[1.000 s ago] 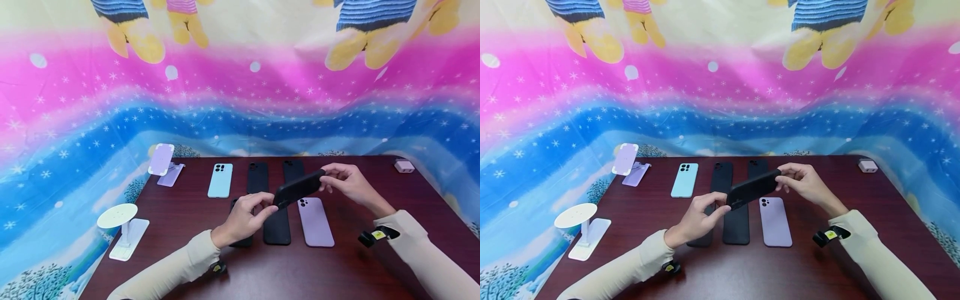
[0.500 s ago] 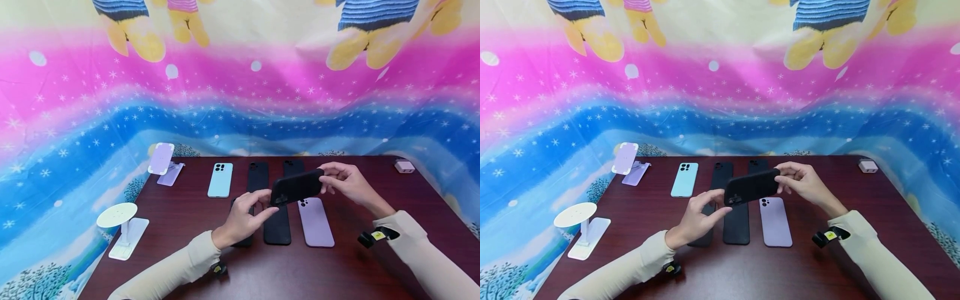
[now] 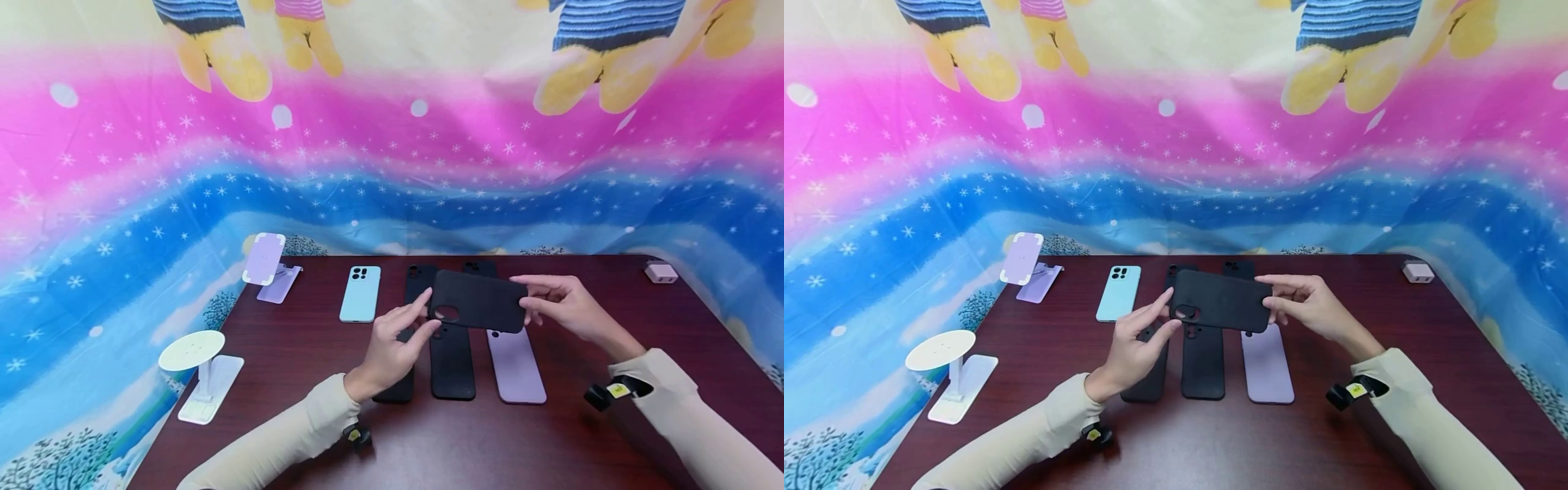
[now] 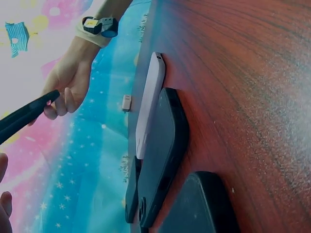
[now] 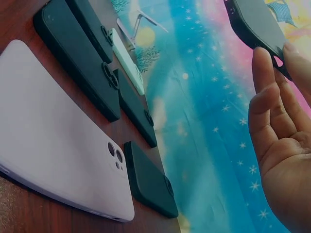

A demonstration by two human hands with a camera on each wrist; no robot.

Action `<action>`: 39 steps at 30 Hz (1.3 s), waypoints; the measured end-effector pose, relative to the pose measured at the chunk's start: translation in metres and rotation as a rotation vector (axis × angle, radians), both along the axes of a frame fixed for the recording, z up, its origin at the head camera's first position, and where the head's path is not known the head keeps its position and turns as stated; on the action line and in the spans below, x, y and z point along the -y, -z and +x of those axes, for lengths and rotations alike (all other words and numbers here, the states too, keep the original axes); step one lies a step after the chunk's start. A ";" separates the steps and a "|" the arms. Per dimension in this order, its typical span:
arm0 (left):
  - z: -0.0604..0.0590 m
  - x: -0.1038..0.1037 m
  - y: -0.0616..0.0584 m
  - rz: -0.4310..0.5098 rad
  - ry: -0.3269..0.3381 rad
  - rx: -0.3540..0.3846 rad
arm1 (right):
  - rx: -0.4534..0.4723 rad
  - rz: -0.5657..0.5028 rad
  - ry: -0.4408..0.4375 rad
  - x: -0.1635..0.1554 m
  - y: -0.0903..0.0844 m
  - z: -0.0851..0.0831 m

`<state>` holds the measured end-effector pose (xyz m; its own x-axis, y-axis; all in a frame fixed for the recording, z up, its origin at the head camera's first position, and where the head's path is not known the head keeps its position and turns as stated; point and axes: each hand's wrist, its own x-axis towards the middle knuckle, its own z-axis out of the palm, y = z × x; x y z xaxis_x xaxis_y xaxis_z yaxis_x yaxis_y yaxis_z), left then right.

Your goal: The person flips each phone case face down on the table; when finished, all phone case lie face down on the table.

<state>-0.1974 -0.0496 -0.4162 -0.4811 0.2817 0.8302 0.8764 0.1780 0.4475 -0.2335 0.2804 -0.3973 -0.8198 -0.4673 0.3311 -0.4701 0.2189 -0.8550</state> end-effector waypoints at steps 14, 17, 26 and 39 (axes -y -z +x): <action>0.000 -0.004 -0.029 0.084 -0.020 0.195 | 0.120 -0.028 -0.173 0.001 0.005 0.017; -0.004 -0.007 -0.030 0.082 -0.018 0.244 | 0.126 -0.032 -0.162 -0.001 0.008 0.023; -0.021 -0.025 -0.024 0.046 -0.001 0.368 | 0.127 -0.152 -0.195 -0.004 0.020 0.043; -0.064 -0.041 0.000 -0.307 0.058 0.534 | 0.143 -0.086 -0.046 0.006 0.036 0.063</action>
<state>-0.2610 -0.0083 -0.4158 -0.7845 0.5075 0.3562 0.5579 0.3270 0.7628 -0.1700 0.2748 -0.4331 -0.8394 -0.4809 0.2533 -0.3507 0.1232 -0.9284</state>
